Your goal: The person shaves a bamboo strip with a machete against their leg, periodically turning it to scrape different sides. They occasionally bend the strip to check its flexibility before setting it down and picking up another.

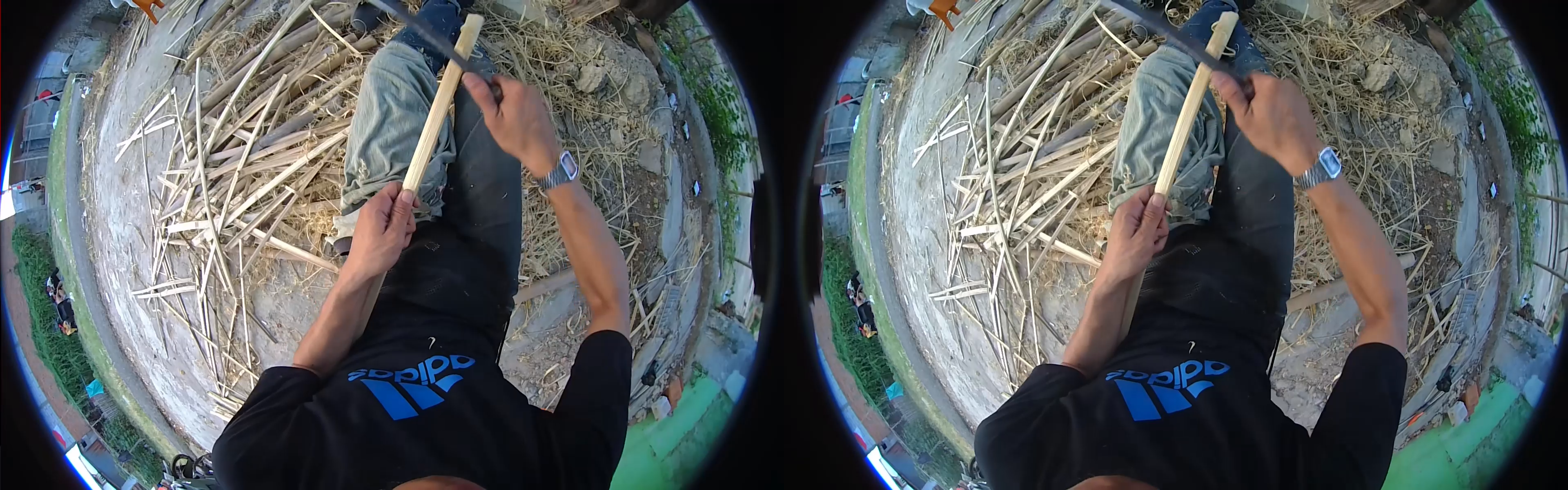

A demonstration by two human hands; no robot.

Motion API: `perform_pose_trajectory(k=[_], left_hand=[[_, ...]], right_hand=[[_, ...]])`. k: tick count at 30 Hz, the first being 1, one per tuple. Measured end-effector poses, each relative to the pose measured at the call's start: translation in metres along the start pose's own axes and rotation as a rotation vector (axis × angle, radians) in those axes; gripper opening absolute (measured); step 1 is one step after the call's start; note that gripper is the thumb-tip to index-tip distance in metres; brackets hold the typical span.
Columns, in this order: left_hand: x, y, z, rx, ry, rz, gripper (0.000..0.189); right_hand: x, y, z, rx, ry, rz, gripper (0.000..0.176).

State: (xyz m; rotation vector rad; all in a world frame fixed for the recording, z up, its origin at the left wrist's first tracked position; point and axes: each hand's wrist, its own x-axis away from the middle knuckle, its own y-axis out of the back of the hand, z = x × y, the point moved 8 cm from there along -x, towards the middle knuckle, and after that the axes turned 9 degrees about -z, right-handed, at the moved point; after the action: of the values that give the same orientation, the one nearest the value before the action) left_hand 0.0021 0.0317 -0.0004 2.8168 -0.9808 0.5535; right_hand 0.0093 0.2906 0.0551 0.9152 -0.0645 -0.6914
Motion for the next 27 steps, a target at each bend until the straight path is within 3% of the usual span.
perform_pose_trajectory(k=[4,8,14,15,17,19,23,27], left_hand=[[-0.016,0.001,-0.016,0.089,-0.049,0.060,0.033],[-0.021,0.007,-0.034,0.042,-0.066,-0.004,0.033],[-0.029,0.029,-0.047,0.103,-0.120,-0.113,0.032],[-0.020,0.033,-0.041,0.044,-0.089,-0.122,0.031],[0.004,0.036,-0.008,-0.093,-0.029,-0.104,0.029],[0.021,0.030,0.007,0.039,0.021,-0.038,0.028],[0.007,0.030,-0.014,0.200,-0.065,0.046,0.027],[0.001,0.015,-0.011,0.221,-0.005,0.104,0.027]], right_hand=[[0.072,-0.020,0.064,-0.021,0.377,0.130,0.072],[0.040,-0.023,0.037,-0.057,0.406,0.080,0.070],[0.002,-0.025,0.069,0.018,0.672,-0.170,0.074],[-0.015,-0.033,0.053,0.089,0.577,-0.136,0.079],[-0.064,-0.002,0.006,0.137,0.179,-0.331,0.074],[-0.097,0.013,-0.044,0.060,-0.039,-0.282,0.077],[-0.073,0.038,-0.027,0.140,0.125,-0.253,0.084],[-0.044,0.044,-0.030,0.027,-0.001,-0.265,0.082]])
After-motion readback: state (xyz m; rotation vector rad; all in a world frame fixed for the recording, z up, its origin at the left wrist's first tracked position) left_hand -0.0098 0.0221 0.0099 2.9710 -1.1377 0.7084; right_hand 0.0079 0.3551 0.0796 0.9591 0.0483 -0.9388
